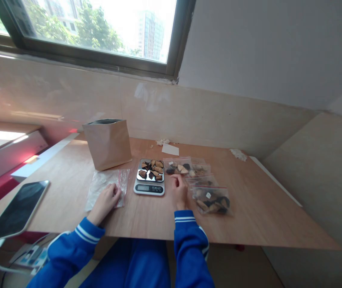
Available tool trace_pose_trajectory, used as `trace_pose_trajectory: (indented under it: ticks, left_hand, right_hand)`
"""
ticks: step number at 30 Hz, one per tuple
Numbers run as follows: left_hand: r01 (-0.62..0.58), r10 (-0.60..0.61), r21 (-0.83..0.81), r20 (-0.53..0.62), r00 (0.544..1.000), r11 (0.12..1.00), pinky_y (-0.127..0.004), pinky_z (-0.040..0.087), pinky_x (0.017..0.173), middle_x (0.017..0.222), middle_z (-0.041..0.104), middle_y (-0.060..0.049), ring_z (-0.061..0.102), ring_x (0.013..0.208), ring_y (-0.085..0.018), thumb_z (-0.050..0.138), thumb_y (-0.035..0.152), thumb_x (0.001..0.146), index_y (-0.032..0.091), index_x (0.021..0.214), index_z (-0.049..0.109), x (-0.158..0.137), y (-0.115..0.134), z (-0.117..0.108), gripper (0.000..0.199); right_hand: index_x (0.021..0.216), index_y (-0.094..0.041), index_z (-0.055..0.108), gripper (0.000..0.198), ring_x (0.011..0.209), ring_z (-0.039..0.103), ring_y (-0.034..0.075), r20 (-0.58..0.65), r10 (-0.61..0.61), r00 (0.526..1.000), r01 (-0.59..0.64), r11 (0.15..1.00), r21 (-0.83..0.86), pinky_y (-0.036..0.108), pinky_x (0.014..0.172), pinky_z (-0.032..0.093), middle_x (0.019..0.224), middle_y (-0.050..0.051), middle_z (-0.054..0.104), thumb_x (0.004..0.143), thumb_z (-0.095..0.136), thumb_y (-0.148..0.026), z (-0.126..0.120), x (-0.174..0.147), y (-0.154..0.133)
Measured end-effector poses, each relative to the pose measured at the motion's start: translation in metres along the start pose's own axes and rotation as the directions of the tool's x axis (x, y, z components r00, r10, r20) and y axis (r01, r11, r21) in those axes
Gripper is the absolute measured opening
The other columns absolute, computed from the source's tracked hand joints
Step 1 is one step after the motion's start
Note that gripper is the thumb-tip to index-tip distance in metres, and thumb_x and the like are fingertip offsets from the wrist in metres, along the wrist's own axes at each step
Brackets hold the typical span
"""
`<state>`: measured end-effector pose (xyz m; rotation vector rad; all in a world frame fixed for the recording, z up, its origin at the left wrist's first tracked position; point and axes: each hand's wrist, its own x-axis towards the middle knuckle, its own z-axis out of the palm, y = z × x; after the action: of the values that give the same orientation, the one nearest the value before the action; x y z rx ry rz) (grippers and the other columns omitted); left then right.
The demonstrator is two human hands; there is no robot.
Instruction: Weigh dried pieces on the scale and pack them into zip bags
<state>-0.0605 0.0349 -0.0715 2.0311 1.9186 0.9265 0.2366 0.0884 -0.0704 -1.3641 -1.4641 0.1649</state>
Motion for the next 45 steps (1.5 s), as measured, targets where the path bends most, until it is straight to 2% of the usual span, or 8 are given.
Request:
trace_pose_trajectory:
  ticks: [14,17,21,24,29,35,39,45]
  left_hand:
    - [0.036,-0.038,-0.136,-0.012,0.999,0.990,-0.033,0.044,0.065,0.068,0.052,-0.001,0.053,0.065,-0.019,0.038,0.032,0.088,0.023,0.068,0.038,-0.005,0.001,-0.006,0.022]
    - [0.014,-0.041,-0.169,-0.153,0.987,0.985,-0.035,0.047,0.070,0.075,0.055,-0.004,0.056,0.071,-0.020,0.039,0.033,0.090,0.022,0.076,0.046,0.012,0.012,-0.028,0.019]
    - [-0.060,0.052,0.004,-0.563,0.825,0.998,-0.046,0.040,0.100,0.118,0.051,-0.016,0.048,0.116,-0.029,0.046,0.028,0.089,0.016,0.112,0.055,0.070,0.038,-0.089,0.027]
    - [-0.041,0.057,0.039,-0.675,0.736,0.998,-0.050,0.029,0.109,0.140,0.038,-0.015,0.037,0.130,-0.030,0.048,0.029,0.091,0.020,0.128,0.051,0.124,0.050,-0.131,0.038]
    - [0.013,0.016,0.057,-0.487,0.874,0.998,-0.055,0.023,0.110,0.140,0.044,-0.015,0.030,0.135,-0.034,0.043,0.033,0.093,0.015,0.108,0.063,0.170,0.036,-0.146,0.030]
    - [0.004,0.033,0.068,-0.534,0.845,0.998,-0.044,0.041,0.095,0.107,0.065,-0.010,0.060,0.104,-0.027,0.041,0.042,0.093,0.019,0.099,0.063,0.112,0.041,-0.137,0.033]
    - [0.073,-0.106,-0.088,-0.460,0.882,0.993,-0.030,0.049,0.067,0.100,0.069,-0.005,0.067,0.085,-0.022,0.059,0.047,0.082,0.020,0.124,0.048,0.059,0.064,-0.143,0.051]
    - [0.059,-0.068,-0.068,-0.150,0.986,0.996,-0.023,0.044,0.060,0.077,0.073,0.003,0.070,0.072,-0.016,0.056,0.045,0.085,0.028,0.094,0.067,0.021,0.065,-0.149,0.023]
  right_hand:
    - [0.090,-0.020,0.066,0.030,0.075,0.065,0.020,0.106,-0.033,0.994,0.036,0.999,-0.029,0.028,0.068,0.048,0.084,0.006,0.071,0.088,0.038,-0.030,0.007,-0.020,-0.012]
    - [0.090,-0.019,0.066,0.030,0.074,0.064,0.020,0.090,-0.016,0.996,0.018,1.000,-0.023,0.028,0.067,0.047,0.084,0.007,0.071,0.088,0.037,-0.030,0.005,-0.018,-0.012]
    - [0.090,-0.019,0.065,0.030,0.076,0.065,0.020,0.082,-0.013,0.997,0.014,1.000,-0.017,0.028,0.068,0.047,0.086,0.007,0.071,0.088,0.037,-0.030,0.004,-0.017,-0.012]
    - [0.091,-0.019,0.066,0.031,0.074,0.064,0.020,0.063,-0.003,0.998,0.004,1.000,-0.027,0.028,0.067,0.047,0.085,0.007,0.071,0.089,0.037,-0.030,0.004,-0.018,-0.011]
    - [0.092,-0.019,0.066,0.030,0.072,0.063,0.019,0.069,-0.009,0.998,0.013,0.999,-0.051,0.028,0.067,0.046,0.084,0.006,0.070,0.090,0.037,-0.029,0.006,-0.019,-0.006]
    - [0.089,-0.018,0.064,0.026,0.076,0.060,0.017,0.078,-0.142,0.987,0.145,0.988,-0.045,0.027,0.068,0.048,0.084,0.006,0.065,0.090,0.039,-0.022,0.003,-0.018,-0.023]
    - [0.098,-0.019,0.062,0.023,0.092,0.061,0.019,0.091,-0.369,0.925,0.366,0.929,0.050,0.033,0.083,0.051,0.090,0.007,0.064,0.091,0.041,-0.014,-0.006,-0.028,-0.091]
    - [0.125,-0.015,0.055,0.038,0.123,0.052,0.021,0.346,-0.549,0.761,0.532,0.833,0.153,0.038,0.103,0.046,0.124,0.012,0.061,0.094,0.035,-0.011,0.004,-0.036,-0.201]
